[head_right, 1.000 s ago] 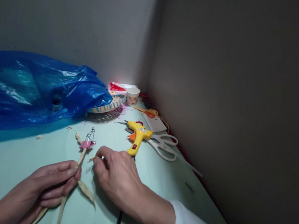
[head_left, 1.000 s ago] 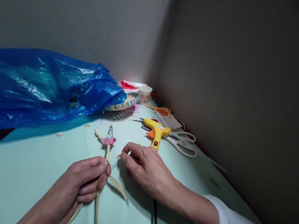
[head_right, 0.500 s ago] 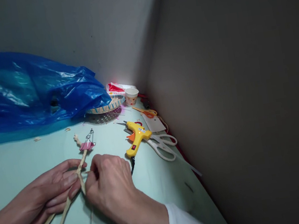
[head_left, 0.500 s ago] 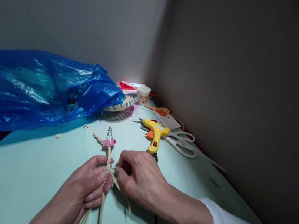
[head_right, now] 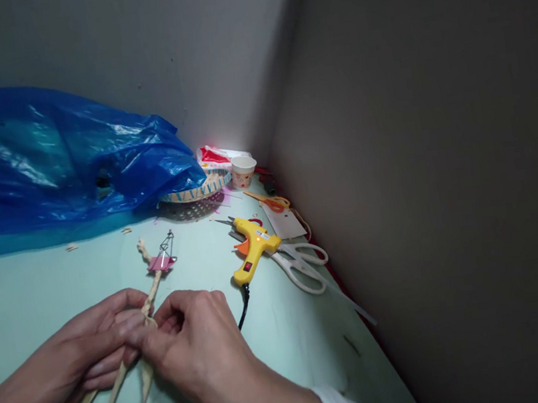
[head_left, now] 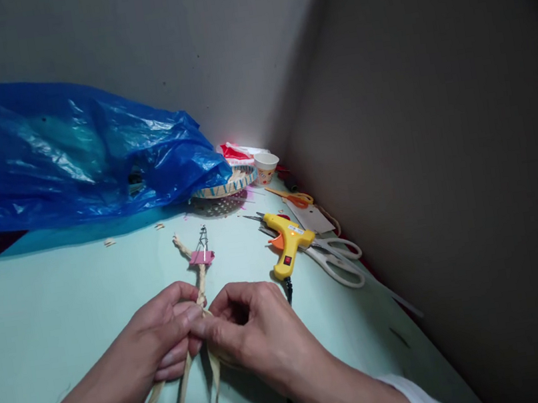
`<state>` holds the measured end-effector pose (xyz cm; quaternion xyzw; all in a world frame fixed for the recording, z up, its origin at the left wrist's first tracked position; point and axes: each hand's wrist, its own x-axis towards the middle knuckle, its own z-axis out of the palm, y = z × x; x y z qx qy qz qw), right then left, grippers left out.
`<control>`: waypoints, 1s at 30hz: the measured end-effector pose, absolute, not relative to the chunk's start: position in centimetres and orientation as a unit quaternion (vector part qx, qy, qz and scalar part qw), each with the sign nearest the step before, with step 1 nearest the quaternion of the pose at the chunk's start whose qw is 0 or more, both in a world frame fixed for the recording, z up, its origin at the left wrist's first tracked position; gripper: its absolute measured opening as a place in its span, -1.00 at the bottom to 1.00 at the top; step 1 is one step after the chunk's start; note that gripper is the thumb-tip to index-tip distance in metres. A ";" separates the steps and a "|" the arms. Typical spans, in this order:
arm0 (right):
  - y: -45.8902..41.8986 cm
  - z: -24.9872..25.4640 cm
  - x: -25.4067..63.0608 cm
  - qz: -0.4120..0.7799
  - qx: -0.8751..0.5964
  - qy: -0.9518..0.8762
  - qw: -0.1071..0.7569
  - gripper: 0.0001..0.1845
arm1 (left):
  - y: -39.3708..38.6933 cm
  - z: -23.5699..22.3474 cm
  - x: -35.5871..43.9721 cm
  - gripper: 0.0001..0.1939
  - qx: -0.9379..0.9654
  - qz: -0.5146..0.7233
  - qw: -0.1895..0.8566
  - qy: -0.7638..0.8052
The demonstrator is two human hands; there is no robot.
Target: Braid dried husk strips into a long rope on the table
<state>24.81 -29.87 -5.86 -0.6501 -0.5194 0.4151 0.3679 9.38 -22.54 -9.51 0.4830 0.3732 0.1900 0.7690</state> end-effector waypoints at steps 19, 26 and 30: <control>-30.3 -6.3 24.8 0.369 -0.652 -0.562 0.351 -0.81 | -23.2 -7.8 9.7 -0.69 0.551 0.163 0.713 0.402; -30.9 -6.3 24.4 0.249 -0.662 -0.632 0.316 -0.85 | -23.2 -7.8 10.0 -0.70 0.508 0.161 0.722 0.441; -31.7 -7.0 23.7 -0.012 -0.608 -0.750 0.261 -0.82 | -23.1 -7.8 9.7 -0.64 0.468 0.166 0.751 0.434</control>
